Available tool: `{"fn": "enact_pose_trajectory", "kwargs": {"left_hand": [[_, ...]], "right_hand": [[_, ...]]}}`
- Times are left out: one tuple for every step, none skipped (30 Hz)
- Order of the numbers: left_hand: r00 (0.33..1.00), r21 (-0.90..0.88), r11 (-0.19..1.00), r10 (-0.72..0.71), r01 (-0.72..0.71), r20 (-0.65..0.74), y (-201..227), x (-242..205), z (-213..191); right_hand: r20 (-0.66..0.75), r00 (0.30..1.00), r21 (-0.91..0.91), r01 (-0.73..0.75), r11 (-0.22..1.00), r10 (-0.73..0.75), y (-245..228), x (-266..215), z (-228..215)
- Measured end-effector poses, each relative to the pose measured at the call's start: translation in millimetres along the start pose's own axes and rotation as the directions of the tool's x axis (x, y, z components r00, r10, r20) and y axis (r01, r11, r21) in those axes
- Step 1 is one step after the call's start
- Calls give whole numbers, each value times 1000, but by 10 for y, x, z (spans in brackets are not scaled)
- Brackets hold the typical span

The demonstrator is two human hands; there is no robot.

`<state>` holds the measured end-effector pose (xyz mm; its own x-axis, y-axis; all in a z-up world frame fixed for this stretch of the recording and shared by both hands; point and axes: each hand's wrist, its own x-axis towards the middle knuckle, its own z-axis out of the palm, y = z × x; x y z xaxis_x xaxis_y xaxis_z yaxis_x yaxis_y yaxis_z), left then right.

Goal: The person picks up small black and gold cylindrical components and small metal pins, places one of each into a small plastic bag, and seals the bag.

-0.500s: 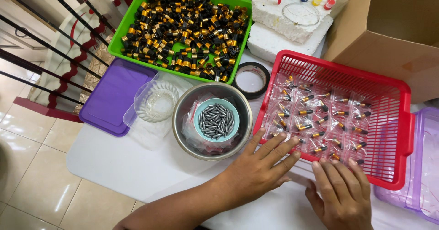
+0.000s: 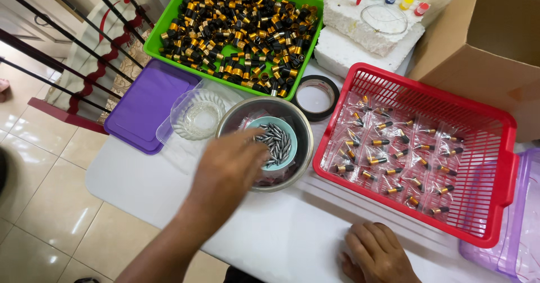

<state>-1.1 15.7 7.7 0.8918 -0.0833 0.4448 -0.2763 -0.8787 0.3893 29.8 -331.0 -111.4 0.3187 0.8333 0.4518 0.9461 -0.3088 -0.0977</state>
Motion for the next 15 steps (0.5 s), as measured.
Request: {"fn": "enact_pose_trajectory", "kwargs": {"left_hand": [[971, 196, 953, -237, 229, 16, -103, 10, -142], [971, 197, 952, -240, 233, 13, -182, -48, -154], [947, 328, 903, -314, 278, 63, -258, -104, -167], [917, 454, 839, -385, 300, 105, -343, -143, -177], [919, 453, 840, -381, 297, 104, -358, -129, -150], [937, 481, 837, -340, 261, 82, -364, -127, -119], [953, 509, 830, -297, 226, 61, -368, -124, -84], [955, 505, 836, -288, 216, 68, -316, -69, -97], [971, 490, 847, -240, 207, 4, -259, -12, -110], [980, 477, 856, -190, 197, -62, -203, 53, -127], [982, 474, 860, -180, 186, -58, -147, 123, -129], [991, 433, 892, -115, 131, -65, -87, 180, -132], [996, 390, 918, -49, 74, -74, -27, 233, -136], [996, 390, 918, -45, 69, -72, -34, 293, -124], [998, 380, 923, -50, 62, -41, -41, 351, -112]], "right_hand": [[-7, 1000, 5, -15, 1000, 15, -7, 39, -20], [-8, 1000, 6, -11, 1000, 11, -4, 44, -16], [25, 999, -14, -27, 1000, 27, 1, 48, -15], [55, 997, -40, -49, 998, 51, -2, 52, -11], [52, 997, -43, -50, 998, 53, 18, 32, 5], [49, 996, -17, -70, 997, 71, 16, -7, 11], [47, 995, 9, -89, 996, 89, 16, -50, 17], [46, 994, 4, -100, 995, 100, 7, -70, 18], [-8, 997, -8, -75, 997, 75, 0, -92, 14], [-65, 997, -24, -50, 998, 48, 2, -106, 14], [-68, 996, -30, -59, 998, 57, -9, -91, -14], [-82, 996, -39, -34, 999, 31, -23, -78, -41], [-97, 995, -48, -9, 999, 4, -38, -66, -66], [-99, 995, -49, -13, 999, 8, -50, -10, -101], [-59, 998, -50, -11, 999, 8, -63, 47, -134]]}}
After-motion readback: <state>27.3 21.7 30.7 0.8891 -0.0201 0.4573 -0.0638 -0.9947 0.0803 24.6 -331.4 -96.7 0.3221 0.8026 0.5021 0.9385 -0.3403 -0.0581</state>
